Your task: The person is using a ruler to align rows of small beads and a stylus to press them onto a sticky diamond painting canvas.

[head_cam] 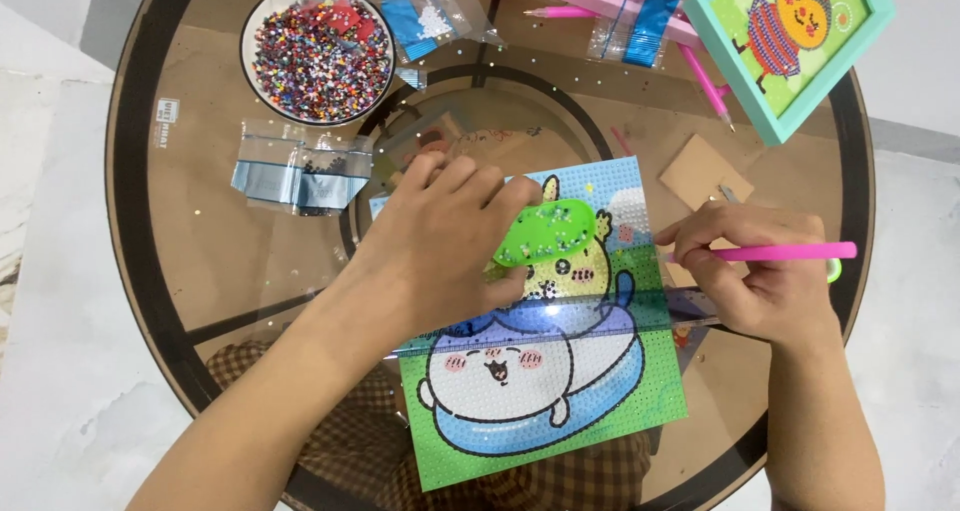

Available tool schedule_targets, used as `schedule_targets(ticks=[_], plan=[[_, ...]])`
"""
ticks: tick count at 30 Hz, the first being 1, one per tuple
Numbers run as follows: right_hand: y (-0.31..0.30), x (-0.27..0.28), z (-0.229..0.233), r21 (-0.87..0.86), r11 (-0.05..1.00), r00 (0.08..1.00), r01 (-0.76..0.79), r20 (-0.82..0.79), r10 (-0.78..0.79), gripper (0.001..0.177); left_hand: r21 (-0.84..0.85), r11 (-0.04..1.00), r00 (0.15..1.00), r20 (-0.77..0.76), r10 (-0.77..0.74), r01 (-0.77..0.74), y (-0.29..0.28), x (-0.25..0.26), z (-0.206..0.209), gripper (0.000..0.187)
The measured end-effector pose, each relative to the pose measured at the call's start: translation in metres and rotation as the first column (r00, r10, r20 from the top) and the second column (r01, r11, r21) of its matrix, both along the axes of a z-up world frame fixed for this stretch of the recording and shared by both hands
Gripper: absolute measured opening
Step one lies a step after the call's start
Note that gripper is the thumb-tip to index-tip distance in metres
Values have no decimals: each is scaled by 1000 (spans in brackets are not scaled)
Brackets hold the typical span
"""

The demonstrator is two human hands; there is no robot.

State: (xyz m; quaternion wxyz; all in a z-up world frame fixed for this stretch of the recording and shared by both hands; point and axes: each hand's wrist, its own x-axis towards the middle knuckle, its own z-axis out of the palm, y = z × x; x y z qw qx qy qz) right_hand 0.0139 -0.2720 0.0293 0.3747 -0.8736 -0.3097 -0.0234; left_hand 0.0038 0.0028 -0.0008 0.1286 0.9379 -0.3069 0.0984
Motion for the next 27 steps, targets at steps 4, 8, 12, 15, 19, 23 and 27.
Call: schedule_targets(ticks=[4,8,12,15,19,23,27], plan=[[-5,0,4,-24,1000,995,17,-95,-19,17,-2,1000,992,-128,4,-4,0,1,3,55],[-7,3,5,-165,986,996,4,-85,-19,19,-13,1000,988,-156,3,-5,1,1,4,55],[-5,3,7,-194,981,994,-21,-108,0,20,-11,1000,983,-184,-2,0,1,1,7,53],[-3,3,8,-178,984,995,-23,-101,5,18,3,1000,978,-207,-1,2,1,2,6,55],[-2,2,8,-214,977,996,-2,-90,-18,18,-13,1000,982,-189,-4,2,1,1,4,55],[0,3,9,-196,979,997,-59,-62,48,15,-18,1000,986,-164,-10,7,2,1,4,55],[1,3,10,-181,980,996,-76,-60,66,14,-22,1000,989,-146,-13,10,2,0,3,55]])
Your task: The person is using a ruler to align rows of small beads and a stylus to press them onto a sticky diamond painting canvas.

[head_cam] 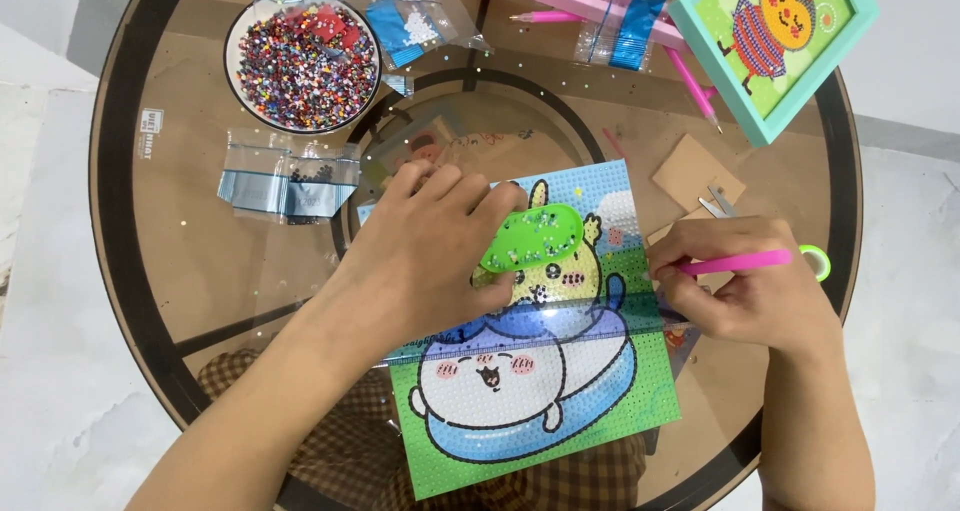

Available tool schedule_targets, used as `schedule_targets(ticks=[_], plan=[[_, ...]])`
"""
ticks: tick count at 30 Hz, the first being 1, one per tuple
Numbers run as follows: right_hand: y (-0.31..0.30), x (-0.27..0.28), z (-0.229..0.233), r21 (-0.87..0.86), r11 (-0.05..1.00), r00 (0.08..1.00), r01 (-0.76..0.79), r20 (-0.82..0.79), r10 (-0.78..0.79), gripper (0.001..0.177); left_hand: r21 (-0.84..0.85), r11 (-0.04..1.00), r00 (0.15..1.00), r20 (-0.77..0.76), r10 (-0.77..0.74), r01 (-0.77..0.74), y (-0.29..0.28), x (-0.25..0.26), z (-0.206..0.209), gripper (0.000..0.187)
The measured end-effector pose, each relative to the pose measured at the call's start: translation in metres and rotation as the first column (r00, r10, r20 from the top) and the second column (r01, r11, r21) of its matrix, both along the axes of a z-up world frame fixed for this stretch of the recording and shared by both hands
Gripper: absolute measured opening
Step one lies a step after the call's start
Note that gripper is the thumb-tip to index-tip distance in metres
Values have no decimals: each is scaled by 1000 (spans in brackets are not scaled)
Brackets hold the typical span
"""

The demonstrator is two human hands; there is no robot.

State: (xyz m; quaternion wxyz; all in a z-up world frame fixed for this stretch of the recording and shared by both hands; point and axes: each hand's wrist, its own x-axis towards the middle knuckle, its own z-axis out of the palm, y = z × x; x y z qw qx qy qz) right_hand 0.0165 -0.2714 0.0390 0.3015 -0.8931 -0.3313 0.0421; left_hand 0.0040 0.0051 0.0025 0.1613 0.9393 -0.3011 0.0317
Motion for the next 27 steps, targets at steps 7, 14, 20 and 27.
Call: schedule_targets(ticks=[7,14,20,27], plan=[[1,0,3,25,999,1000,-22,-16,23,13,35,999,999,-50,1,1,-2,2,2,57],[-3,1,-3,9,1000,998,21,-62,-21,12,38,999,998,-66,3,-1,-1,2,1,55],[-5,3,-3,-4,998,996,67,-51,-67,13,22,1000,998,-65,-2,3,0,2,1,52],[-6,1,4,25,981,981,193,5,-193,18,10,1000,1000,-5,11,-11,0,1,-4,53]])
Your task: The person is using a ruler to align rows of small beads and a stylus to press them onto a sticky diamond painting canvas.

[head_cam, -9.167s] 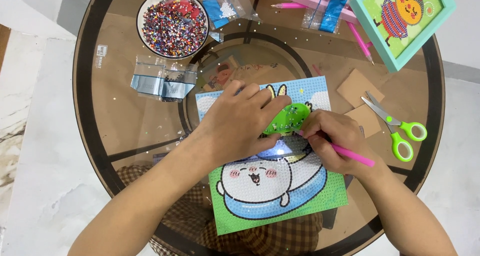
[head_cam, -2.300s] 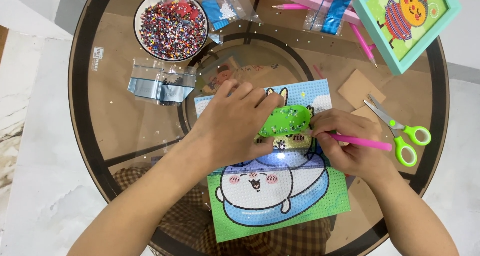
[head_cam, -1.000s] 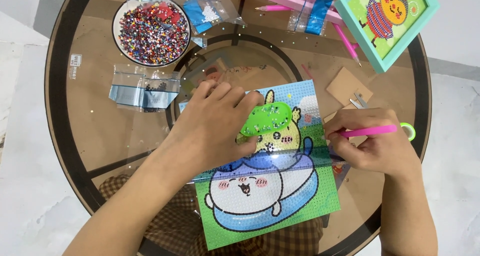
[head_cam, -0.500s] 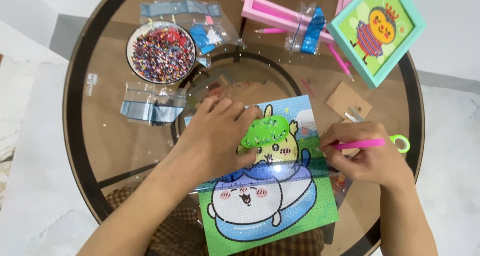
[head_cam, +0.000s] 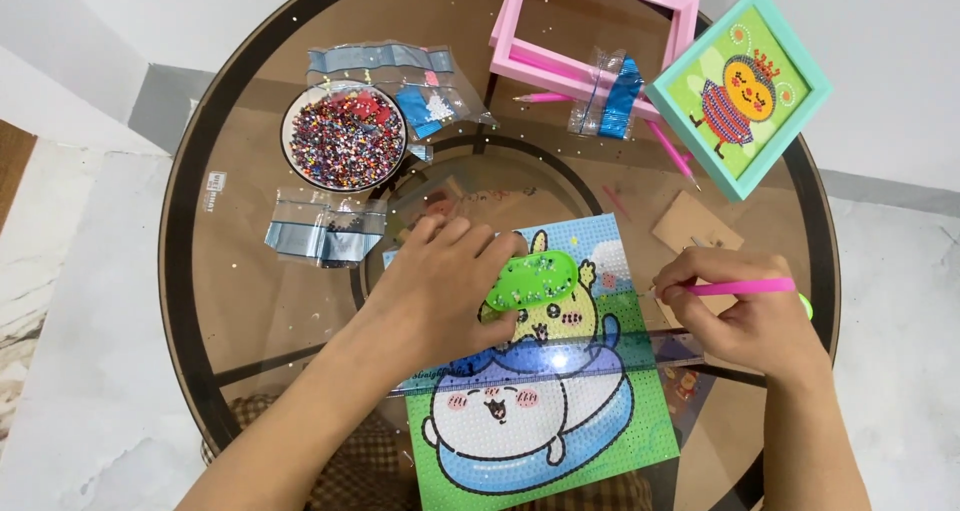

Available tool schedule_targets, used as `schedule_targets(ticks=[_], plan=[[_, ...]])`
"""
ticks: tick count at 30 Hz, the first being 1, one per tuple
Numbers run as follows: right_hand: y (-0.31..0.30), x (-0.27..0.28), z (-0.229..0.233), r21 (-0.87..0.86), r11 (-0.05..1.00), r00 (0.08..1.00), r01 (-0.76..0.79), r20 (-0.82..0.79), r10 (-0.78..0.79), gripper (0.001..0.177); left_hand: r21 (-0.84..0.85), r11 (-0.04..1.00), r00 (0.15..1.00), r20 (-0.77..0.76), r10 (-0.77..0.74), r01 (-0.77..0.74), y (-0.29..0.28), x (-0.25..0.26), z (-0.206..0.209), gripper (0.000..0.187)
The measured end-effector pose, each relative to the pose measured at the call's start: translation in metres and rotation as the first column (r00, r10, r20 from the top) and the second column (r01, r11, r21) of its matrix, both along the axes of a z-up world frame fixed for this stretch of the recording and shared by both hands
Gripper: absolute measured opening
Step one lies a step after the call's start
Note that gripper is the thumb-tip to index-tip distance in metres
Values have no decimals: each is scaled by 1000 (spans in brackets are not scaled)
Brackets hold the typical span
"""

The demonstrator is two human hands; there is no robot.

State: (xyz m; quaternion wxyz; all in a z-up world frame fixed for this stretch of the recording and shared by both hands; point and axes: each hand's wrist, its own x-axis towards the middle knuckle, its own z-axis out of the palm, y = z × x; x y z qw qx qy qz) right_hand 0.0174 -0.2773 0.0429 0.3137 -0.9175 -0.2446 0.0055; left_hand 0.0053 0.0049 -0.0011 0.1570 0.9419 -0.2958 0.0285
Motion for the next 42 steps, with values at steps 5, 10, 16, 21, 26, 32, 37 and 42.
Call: schedule_targets(ticks=[5,10,16,21,26,32,37,42], plan=[[4,1,0,-3,999,999,-39,1,39,19,-86,996,998,65,-8,14,3,-2,3,51],[5,3,-8,-39,990,989,-132,-69,129,13,-120,993,997,71,-16,24,3,-2,4,51],[7,3,-8,-44,991,990,-128,-59,125,14,-148,988,998,49,-27,34,3,-1,4,53],[7,2,-8,-24,986,985,-163,-67,161,12,-121,992,998,65,-21,29,2,-2,3,53],[24,-3,6,17,998,994,-57,-87,59,14,-56,998,1000,2,17,-17,0,-3,7,59],[0,1,3,167,986,993,18,-118,2,16,35,998,990,-134,50,-46,4,1,27,61],[-1,-2,31,-275,944,917,182,-299,-264,30,109,989,979,-170,114,-96,12,3,32,63],[-4,-7,25,-449,893,868,11,-440,-232,17,142,982,954,-256,158,-125,14,3,30,81]])
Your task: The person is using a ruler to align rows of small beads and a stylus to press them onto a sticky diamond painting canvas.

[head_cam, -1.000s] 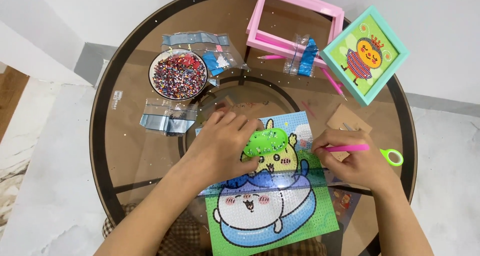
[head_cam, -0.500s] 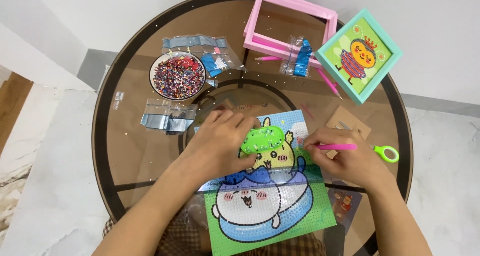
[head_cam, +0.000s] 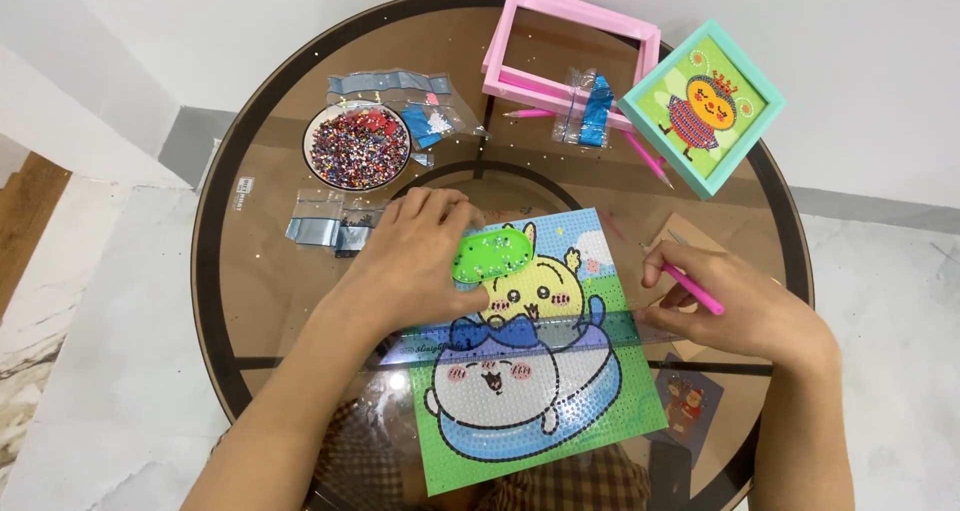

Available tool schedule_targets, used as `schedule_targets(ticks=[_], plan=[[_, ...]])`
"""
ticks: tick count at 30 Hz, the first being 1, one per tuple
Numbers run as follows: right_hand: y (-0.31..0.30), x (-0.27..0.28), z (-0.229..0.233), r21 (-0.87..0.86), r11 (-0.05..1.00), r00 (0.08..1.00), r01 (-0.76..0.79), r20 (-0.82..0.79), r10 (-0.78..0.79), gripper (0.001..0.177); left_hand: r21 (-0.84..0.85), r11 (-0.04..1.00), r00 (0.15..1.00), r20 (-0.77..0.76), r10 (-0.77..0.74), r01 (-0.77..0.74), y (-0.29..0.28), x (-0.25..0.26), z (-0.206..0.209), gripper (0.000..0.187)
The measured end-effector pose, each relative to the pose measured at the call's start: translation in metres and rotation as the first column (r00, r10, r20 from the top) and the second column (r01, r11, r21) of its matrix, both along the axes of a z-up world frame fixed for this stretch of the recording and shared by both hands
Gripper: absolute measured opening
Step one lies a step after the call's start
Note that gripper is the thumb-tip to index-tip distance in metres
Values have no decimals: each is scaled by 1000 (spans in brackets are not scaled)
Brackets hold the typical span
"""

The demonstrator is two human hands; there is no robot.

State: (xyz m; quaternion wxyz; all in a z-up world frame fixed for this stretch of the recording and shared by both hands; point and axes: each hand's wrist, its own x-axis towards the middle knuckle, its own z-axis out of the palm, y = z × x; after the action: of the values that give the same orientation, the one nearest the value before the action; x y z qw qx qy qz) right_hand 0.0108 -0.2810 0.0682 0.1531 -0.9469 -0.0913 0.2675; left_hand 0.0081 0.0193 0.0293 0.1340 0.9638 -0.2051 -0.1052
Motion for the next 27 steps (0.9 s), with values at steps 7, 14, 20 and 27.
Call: schedule_targets(ticks=[7,14,20,27], plan=[[-5,2,-7,182,982,993,-38,118,17,21,-47,999,990,-139,-3,-4,-5,-5,5,113],[-3,18,-32,312,921,899,-232,430,80,14,-11,1000,999,-33,-6,5,-3,0,-5,113],[-4,17,-33,312,932,921,-181,386,50,15,2,1000,999,-49,8,-8,-3,1,-6,117],[-6,3,-7,139,990,1000,-23,17,21,26,14,1000,987,-159,-7,9,-9,-8,8,130]])
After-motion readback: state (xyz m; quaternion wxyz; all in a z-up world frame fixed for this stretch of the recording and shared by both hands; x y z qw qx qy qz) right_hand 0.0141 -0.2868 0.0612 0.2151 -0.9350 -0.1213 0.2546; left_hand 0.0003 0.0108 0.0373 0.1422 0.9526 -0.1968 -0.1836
